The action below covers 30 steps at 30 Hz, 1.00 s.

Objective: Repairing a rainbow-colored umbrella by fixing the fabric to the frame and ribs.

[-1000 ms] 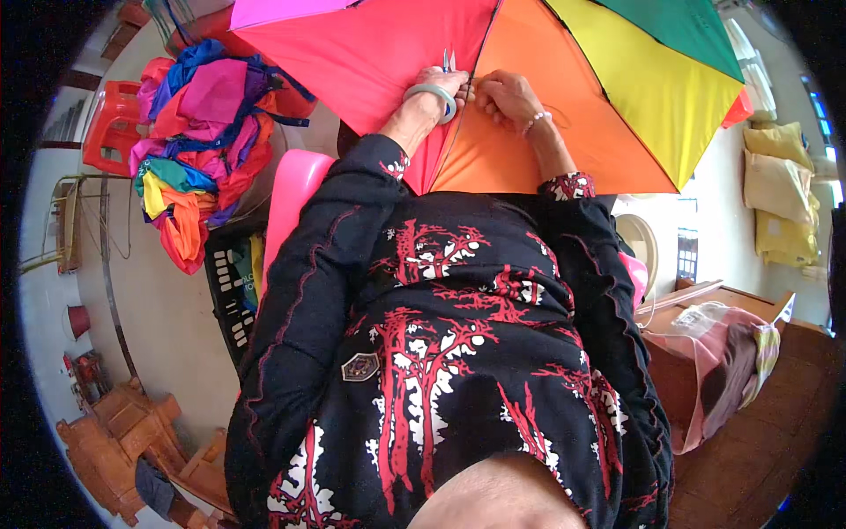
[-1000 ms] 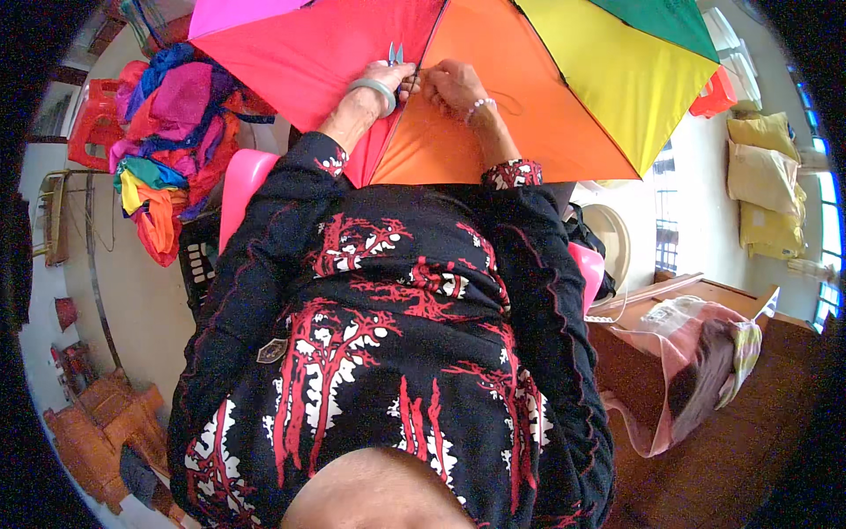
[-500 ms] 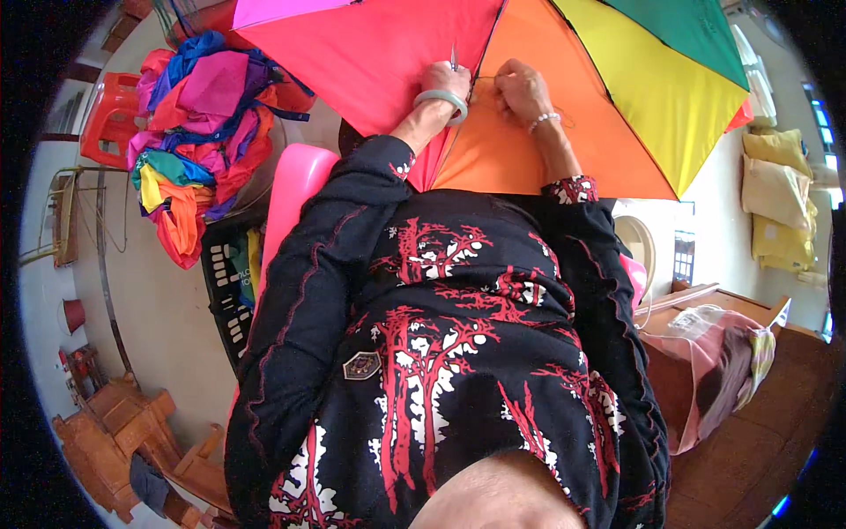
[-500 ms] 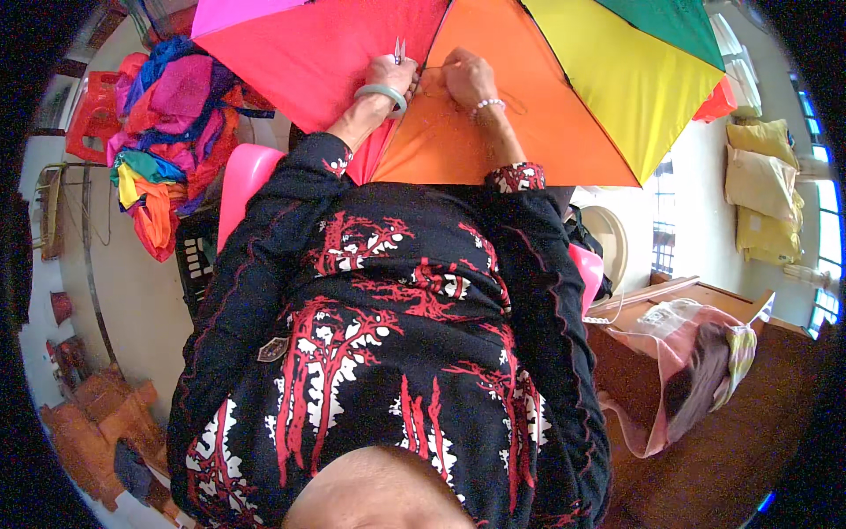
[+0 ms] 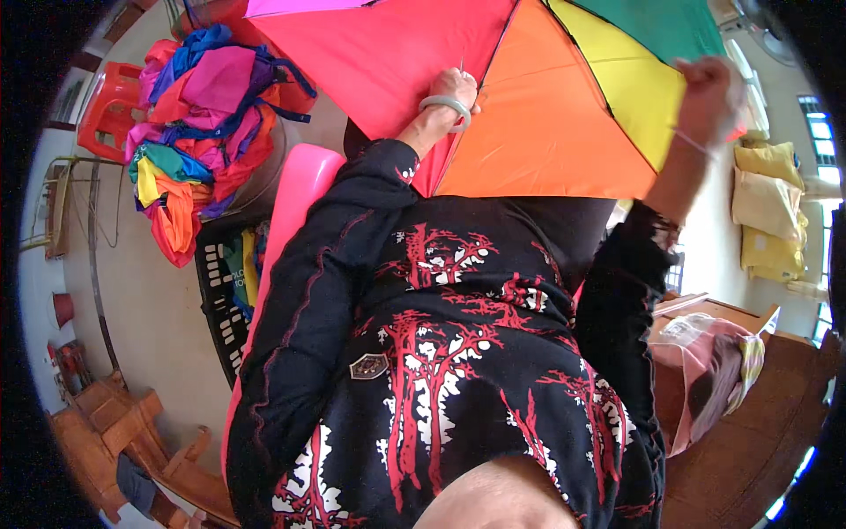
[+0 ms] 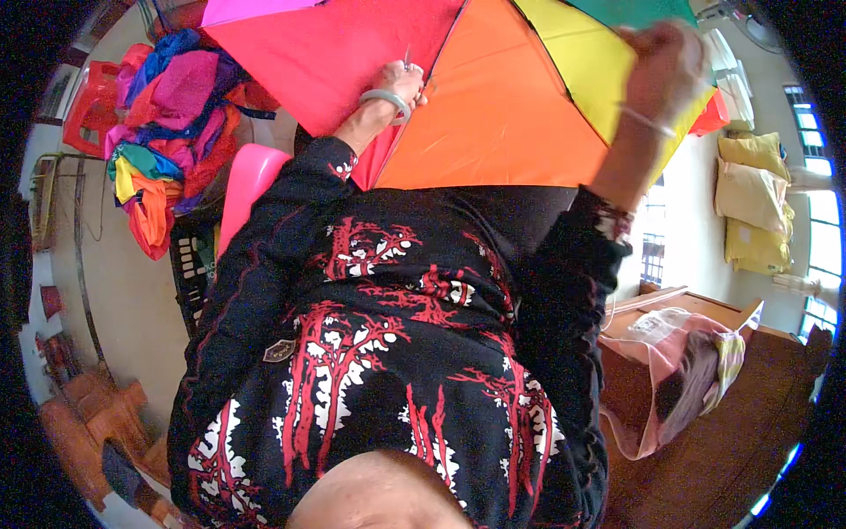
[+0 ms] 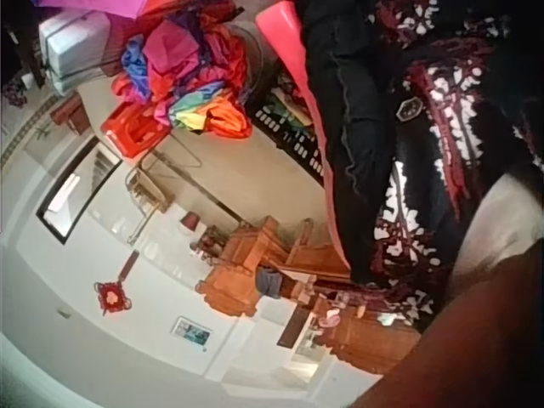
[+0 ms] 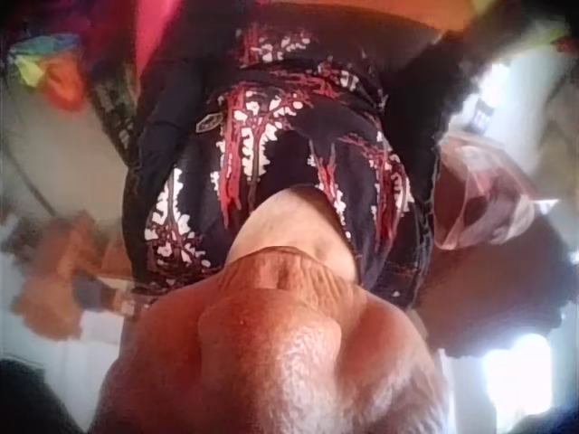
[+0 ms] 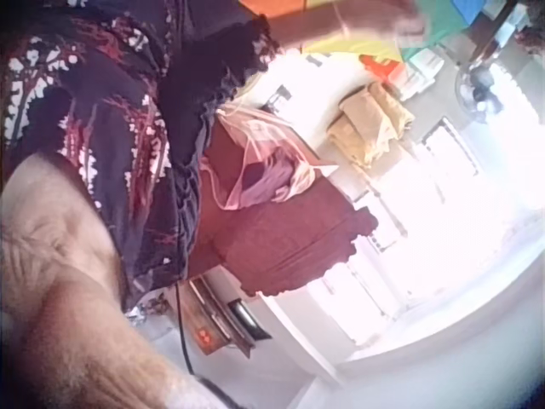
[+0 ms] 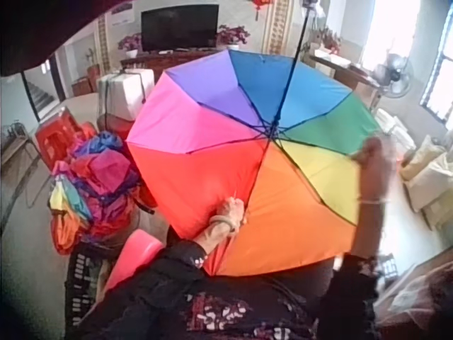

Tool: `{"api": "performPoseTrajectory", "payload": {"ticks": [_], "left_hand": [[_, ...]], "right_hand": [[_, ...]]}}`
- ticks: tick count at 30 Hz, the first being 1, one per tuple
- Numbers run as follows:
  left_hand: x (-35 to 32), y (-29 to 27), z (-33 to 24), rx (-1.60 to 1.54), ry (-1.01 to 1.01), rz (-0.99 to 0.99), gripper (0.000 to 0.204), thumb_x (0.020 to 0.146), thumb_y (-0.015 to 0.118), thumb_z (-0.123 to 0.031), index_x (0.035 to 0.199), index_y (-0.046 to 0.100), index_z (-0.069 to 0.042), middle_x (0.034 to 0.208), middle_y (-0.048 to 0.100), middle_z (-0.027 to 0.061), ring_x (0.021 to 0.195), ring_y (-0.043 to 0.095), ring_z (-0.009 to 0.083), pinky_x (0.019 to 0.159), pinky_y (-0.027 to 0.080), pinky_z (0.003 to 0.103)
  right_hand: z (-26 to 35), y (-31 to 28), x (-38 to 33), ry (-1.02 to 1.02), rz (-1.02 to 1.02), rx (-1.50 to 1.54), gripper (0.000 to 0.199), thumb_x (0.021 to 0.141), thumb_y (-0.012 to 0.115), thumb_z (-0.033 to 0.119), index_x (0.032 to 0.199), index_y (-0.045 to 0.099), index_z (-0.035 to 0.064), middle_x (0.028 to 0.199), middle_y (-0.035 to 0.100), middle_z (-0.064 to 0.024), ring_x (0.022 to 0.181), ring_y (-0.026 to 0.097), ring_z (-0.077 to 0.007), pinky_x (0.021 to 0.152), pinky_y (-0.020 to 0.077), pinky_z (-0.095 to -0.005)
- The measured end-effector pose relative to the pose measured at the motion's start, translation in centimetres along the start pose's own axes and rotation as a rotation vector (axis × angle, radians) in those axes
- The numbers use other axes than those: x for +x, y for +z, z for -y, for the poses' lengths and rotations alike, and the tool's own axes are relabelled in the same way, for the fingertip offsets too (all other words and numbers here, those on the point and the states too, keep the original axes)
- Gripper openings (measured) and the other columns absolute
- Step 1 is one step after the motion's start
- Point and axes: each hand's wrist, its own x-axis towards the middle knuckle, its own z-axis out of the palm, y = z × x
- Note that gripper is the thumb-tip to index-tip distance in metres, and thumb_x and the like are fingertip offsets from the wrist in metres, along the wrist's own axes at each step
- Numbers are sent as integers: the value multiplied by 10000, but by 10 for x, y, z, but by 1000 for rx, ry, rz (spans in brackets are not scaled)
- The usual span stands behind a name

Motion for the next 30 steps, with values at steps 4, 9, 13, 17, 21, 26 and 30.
{"api": "performPoseTrajectory", "payload": {"ticks": [4, 9, 13, 17, 21, 26, 30], "left_hand": [[-9, 0, -4, -19, 38, 62, 183, 756, 531, -199, 688, 553, -30, 521, 568, 82, 456, 569, 165, 416, 442, 309], [-14, -5, -3, -10, 118, 70, 175, 737, 550, -194, 672, 557, -32, 545, 569, 96, 434, 561, 167, 406, 439, 297], [-13, -16, -5, 132, 91, 90, 173, 714, 561, -178, 663, 568, -13, 640, 603, 147, 513, 601, 215, 490, 488, 329], [-11, -19, 1, 307, 196, -26, 154, 708, 568, -154, 681, 568, -3, 713, 600, 182, 607, 607, 266, 551, 492, 358], [-28, -22, 0, 539, 448, -165, 128, 709, 560, -139, 718, 579, -13, 724, 594, 182, 675, 591, 315, 595, 481, 385], [-13, -15, 6, 239, 859, -173, 109, 700, 560, -127, 757, 586, -37, 695, 592, 144, 638, 575, 312, 578, 462, 382], [-10, -8, 6, 118, 977, -25, 106, 692, 550, -120, 758, 578, -43, 709, 592, 138, 626, 568, 293, 573, 454, 361]], "right_hand": [[17, -82, 63, 510, -258, 632, 244, 653, 425, -24, 532, 248, 93, 548, 203, 1, 500, 236, -120, 530, 290, -298], [39, -156, 64, 131, -178, -247, 279, 698, 416, -34, 525, 250, 107, 525, 189, 16, 477, 214, -112, 530, 277, -273], [-29, -239, 62, 380, 203, 924, 110, 710, 574, 24, 722, 474, -19, 673, 481, -56, 608, 460, -131, 591, 419, -279], [-7, -218, 56, 481, 159, 827, 73, 743, 508, 0, 720, 439, -10, 669, 425, -53, 623, 422, -131, 633, 404, -270], [32, -173, 58, 596, -352, 93, 261, 796, 393, -25, 564, 341, 83, 529, 235, 9, 477, 247, -106, 575, 335, -259], [-63, -238, 90, 401, -150, 6, 170, 786, 533, 175, 772, 512, 7, 739, 502, -63, 627, 482, -170, 648, 456, -276], [-107, -264, 101, 160, 34, -305, 254, 780, 575, 227, 840, 560, -19, 810, 594, -86, 691, 567, -188, 676, 478, -282]]}}
